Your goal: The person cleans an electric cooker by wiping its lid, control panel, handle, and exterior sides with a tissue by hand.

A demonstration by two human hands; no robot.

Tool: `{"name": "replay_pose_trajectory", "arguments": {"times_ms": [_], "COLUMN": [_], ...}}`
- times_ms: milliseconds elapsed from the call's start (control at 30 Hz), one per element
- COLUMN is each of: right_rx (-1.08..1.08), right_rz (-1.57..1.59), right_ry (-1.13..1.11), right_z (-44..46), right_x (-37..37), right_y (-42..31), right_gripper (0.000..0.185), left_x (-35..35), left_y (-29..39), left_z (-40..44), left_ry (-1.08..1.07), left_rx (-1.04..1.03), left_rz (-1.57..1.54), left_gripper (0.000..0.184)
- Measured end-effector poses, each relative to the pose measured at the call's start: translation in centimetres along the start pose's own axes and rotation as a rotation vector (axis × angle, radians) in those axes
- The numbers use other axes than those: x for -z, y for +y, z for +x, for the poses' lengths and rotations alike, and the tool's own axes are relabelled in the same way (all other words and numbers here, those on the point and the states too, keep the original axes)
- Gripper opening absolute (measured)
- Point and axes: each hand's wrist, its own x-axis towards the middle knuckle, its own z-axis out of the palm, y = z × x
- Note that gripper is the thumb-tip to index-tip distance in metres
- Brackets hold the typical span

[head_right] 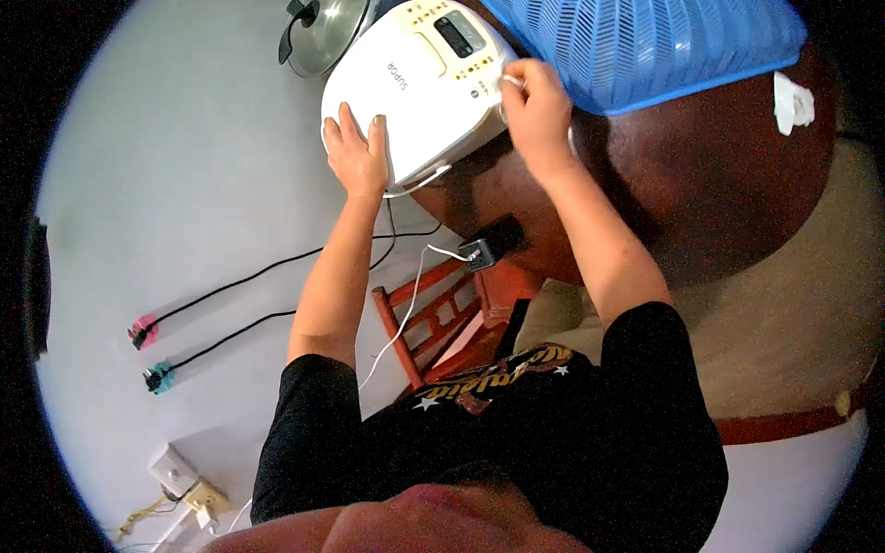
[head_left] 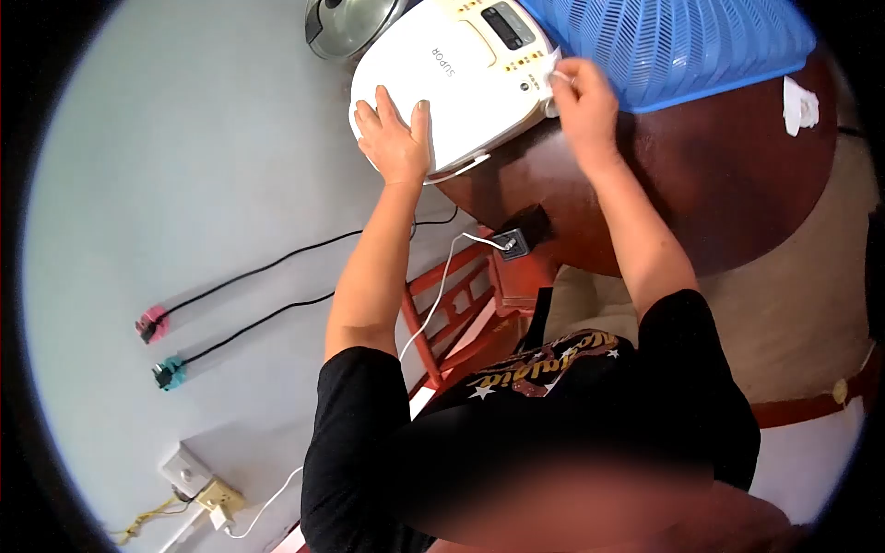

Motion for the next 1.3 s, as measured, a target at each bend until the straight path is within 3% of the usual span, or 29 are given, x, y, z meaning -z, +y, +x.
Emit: {"name": "replay_pose_trajectory", "arguments": {"times_ms": [100, 167, 233, 467, 700, 767, 900, 967, 1033, 1067, 1167, 1200, 1233, 1300], "right_rx": [0.445, 0.407, 0.498, 0.551, 0.352, 0.291, 0.385, 0.44, -0.028, -0.188, -0.244, -0.035, -0.033, 0.206], "right_rz": [-0.134, -0.203, -0.344, -0.432, -0.502, -0.535, -0.453, -0.575, -0.418, -0.315, -0.146, -0.303, -0.305, -0.462], "right_ry": [-0.062, -0.235, -0.427, -0.542, -0.544, -0.396, -0.204, -0.154, -0.4, -0.364, -0.301, -0.336, -0.338, -0.368], "right_z": [-2.1, -3.8, -5.0, -2.3, 3.7, 4.8, 4.8, 4.2, 2.8, 2.4, 3.3, 3.9, 4.2, 5.1], "right_x": [-0.8, -1.6, -2.5, -2.5, -2.1, -1.9, -0.2, 1.1, 3.0, 3.8, 3.7, 3.1, 2.4, 1.0], "right_y": [-1.0, -2.1, -3.3, -4.4, -3.3, -2.6, -2.6, -1.4, -0.6, -0.7, -2.5, -2.6, -2.9, -3.7], "right_gripper": [0.004, 0.002, 0.007, 0.005, 0.006, 0.01, 0.006, 0.009, 0.006, 0.007, 0.009, 0.009, 0.009, 0.008], "left_x": [0.2, 0.6, 0.4, 0.4, 0.6, 0.6, 0.9, 0.9, 1.3, 1.3, 1.5, 1.6, 1.7, 1.7], "left_y": [0.4, 0.5, 0.7, 1.1, 1.4, 1.3, 1.4, 1.4, 1.4, 1.4, 1.3, 1.3, 1.3, 1.2], "left_z": [0.3, -0.2, -0.1, 0.1, -0.2, -0.3, -0.2, -0.2, -0.2, -0.1, -0.2, -0.2, -0.1, 0.0], "left_ry": [-0.003, -0.033, -0.018, -0.012, 0.002, 0.009, -0.002, 0.009, 0.004, 0.005, 0.017, 0.017, 0.018, 0.018], "left_rx": [0.035, 0.063, 0.055, 0.077, 0.078, 0.084, 0.089, 0.092, 0.077, 0.085, 0.075, 0.071, 0.066, 0.066], "left_rz": [-0.03, -0.07, -0.044, -0.017, 0.043, 0.048, 0.026, 0.029, 0.036, 0.027, 0.02, 0.015, 0.011, 0.012], "left_gripper": [0.074, 0.075, 0.077, 0.078, 0.075, 0.075, 0.075, 0.075, 0.076, 0.076, 0.077, 0.077, 0.077, 0.077]}}
